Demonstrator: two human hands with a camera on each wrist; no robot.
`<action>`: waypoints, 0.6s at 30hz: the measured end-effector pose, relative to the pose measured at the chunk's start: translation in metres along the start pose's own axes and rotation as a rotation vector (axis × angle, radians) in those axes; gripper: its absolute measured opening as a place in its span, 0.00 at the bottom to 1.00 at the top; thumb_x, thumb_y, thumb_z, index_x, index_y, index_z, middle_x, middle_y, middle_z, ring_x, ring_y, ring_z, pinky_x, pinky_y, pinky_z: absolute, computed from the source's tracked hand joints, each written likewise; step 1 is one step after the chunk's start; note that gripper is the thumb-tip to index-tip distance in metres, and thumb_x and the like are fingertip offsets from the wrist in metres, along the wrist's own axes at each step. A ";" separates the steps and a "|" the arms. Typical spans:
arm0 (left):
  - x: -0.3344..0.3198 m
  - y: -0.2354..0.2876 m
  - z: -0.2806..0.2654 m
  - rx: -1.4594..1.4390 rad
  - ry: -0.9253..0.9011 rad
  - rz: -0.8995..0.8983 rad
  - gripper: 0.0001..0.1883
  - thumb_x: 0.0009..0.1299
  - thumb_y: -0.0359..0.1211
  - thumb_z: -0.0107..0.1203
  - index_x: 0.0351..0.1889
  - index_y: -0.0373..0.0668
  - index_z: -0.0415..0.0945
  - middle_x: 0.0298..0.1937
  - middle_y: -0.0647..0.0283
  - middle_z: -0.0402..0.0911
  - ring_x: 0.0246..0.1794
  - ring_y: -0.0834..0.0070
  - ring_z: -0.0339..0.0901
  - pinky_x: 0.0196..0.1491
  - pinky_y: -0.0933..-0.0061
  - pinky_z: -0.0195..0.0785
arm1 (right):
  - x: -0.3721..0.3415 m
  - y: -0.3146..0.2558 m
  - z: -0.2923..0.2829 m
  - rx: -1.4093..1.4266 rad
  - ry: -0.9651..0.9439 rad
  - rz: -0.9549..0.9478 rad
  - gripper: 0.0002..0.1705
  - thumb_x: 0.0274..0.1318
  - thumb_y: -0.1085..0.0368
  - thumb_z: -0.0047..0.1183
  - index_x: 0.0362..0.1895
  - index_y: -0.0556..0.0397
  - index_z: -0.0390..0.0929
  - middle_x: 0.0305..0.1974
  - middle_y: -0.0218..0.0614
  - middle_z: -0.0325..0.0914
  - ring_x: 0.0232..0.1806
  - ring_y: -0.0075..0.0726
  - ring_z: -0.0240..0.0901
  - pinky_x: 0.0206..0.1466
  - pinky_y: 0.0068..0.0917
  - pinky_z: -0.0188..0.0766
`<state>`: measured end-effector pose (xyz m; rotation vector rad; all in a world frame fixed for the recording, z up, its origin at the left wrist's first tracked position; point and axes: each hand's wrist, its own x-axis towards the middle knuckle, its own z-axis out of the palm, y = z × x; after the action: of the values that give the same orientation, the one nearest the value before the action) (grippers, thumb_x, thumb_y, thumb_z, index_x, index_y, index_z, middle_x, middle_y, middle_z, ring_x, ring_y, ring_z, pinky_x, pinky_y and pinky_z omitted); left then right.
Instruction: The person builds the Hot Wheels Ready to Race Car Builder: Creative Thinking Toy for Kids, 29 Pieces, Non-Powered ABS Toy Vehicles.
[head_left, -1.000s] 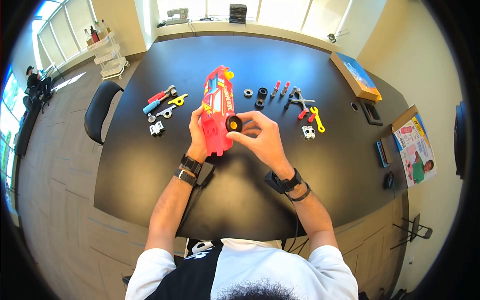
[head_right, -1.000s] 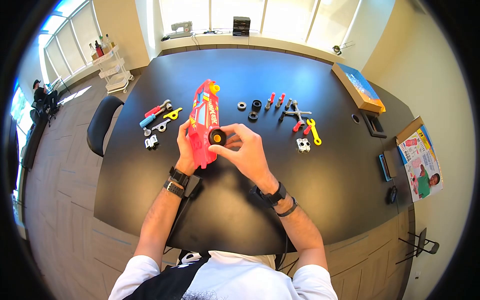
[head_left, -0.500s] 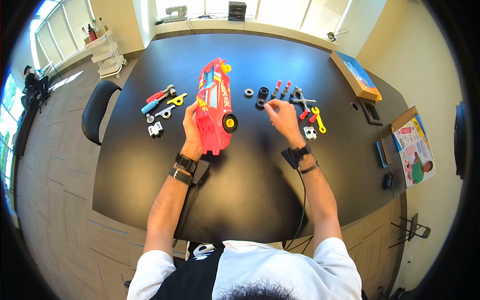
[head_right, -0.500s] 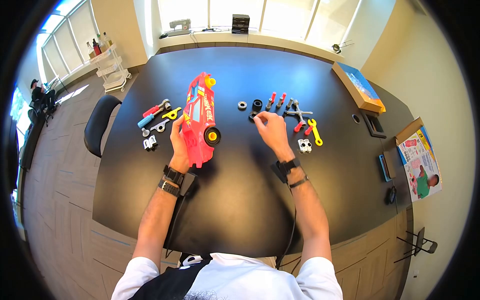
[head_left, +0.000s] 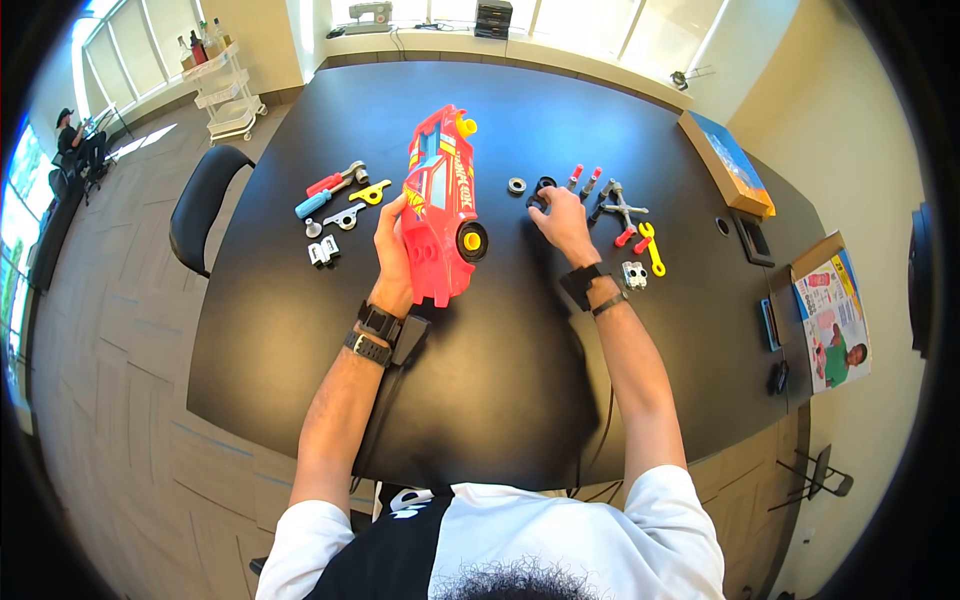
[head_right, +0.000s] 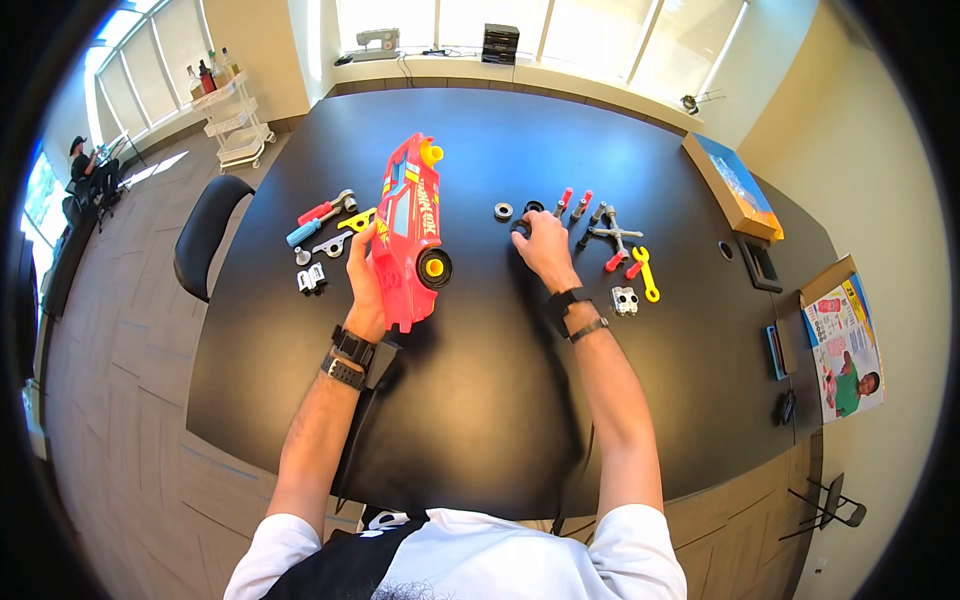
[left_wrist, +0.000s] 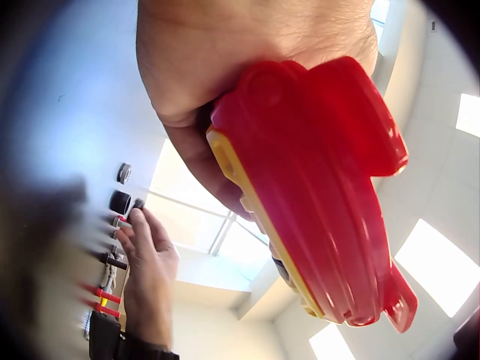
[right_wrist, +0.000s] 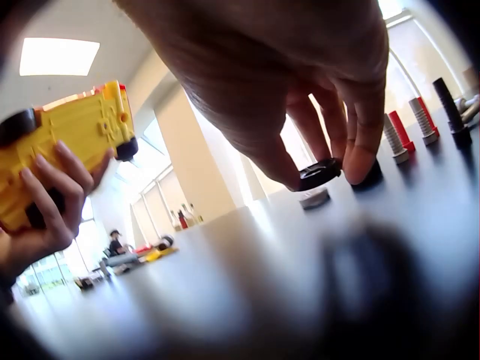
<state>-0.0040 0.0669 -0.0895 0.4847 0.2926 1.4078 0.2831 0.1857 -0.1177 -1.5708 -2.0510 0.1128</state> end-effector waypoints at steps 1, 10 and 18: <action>0.000 0.001 0.001 -0.002 0.001 0.002 0.35 0.81 0.56 0.51 0.73 0.39 0.71 0.64 0.56 0.84 0.59 0.64 0.86 0.63 0.60 0.80 | -0.004 -0.016 -0.016 0.173 -0.006 0.012 0.26 0.62 0.57 0.73 0.58 0.59 0.87 0.49 0.49 0.88 0.47 0.42 0.88 0.53 0.39 0.85; -0.006 0.005 0.016 0.034 -0.010 0.029 0.34 0.82 0.57 0.49 0.73 0.39 0.72 0.62 0.56 0.85 0.58 0.64 0.86 0.61 0.60 0.82 | -0.085 -0.140 -0.110 0.987 -0.026 -0.172 0.21 0.61 0.70 0.75 0.58 0.59 0.88 0.49 0.35 0.87 0.48 0.24 0.85 0.54 0.26 0.86; -0.008 0.005 0.021 0.072 -0.024 0.039 0.35 0.82 0.57 0.48 0.74 0.38 0.71 0.64 0.54 0.85 0.60 0.62 0.86 0.64 0.58 0.81 | -0.103 -0.163 -0.102 0.863 0.063 -0.268 0.24 0.58 0.68 0.77 0.59 0.58 0.90 0.49 0.35 0.87 0.44 0.26 0.86 0.53 0.27 0.87</action>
<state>0.0001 0.0560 -0.0696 0.5684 0.3170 1.4323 0.2061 0.0145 -0.0066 -0.7516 -1.7644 0.7259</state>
